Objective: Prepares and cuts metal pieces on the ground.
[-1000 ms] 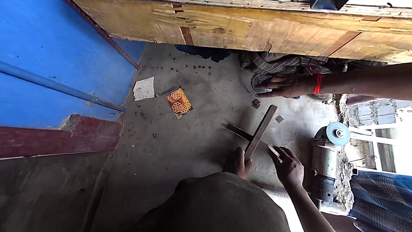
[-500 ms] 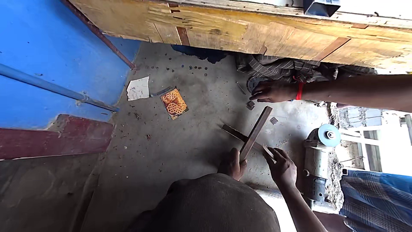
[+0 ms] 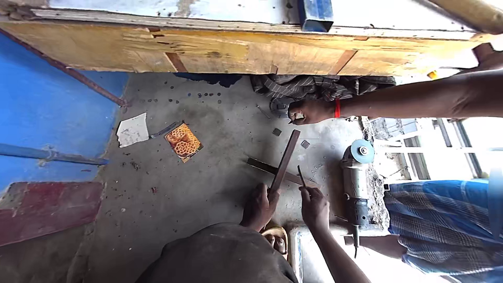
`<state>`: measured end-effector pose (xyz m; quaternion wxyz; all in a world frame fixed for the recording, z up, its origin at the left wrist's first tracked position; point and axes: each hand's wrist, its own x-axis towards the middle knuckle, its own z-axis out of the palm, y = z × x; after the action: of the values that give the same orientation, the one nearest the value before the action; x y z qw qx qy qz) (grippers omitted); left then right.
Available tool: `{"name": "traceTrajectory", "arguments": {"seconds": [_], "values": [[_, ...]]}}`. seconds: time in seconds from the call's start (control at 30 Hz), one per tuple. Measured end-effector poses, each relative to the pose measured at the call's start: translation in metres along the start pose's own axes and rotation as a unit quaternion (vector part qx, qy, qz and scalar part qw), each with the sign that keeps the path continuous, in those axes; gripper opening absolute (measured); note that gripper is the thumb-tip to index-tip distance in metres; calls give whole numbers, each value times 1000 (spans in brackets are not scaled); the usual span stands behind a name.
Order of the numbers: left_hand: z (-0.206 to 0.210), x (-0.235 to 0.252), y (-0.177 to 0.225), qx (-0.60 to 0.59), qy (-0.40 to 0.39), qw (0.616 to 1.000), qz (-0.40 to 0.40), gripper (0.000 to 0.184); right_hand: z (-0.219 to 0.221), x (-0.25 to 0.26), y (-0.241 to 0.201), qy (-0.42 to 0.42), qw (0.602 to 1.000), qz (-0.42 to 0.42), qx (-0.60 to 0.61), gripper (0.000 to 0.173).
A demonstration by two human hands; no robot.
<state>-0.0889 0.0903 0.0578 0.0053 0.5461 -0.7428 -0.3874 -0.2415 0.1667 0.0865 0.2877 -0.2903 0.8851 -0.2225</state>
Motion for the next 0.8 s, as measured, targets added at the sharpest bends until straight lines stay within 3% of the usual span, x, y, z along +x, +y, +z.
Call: {"name": "traceTrajectory", "arguments": {"seconds": [0.17,0.43,0.8], "values": [[-3,13,-5,16,48,997,51,44,19,-14,0,-8,999,-6,-43,32],[-19,24,5,-22,-49,998,13,35,39,-15,-17,-72,991,-60,-99,46],[-25,26,17,-14,-66,997,-37,30,43,-12,-23,-168,976,-46,-130,57]]}}
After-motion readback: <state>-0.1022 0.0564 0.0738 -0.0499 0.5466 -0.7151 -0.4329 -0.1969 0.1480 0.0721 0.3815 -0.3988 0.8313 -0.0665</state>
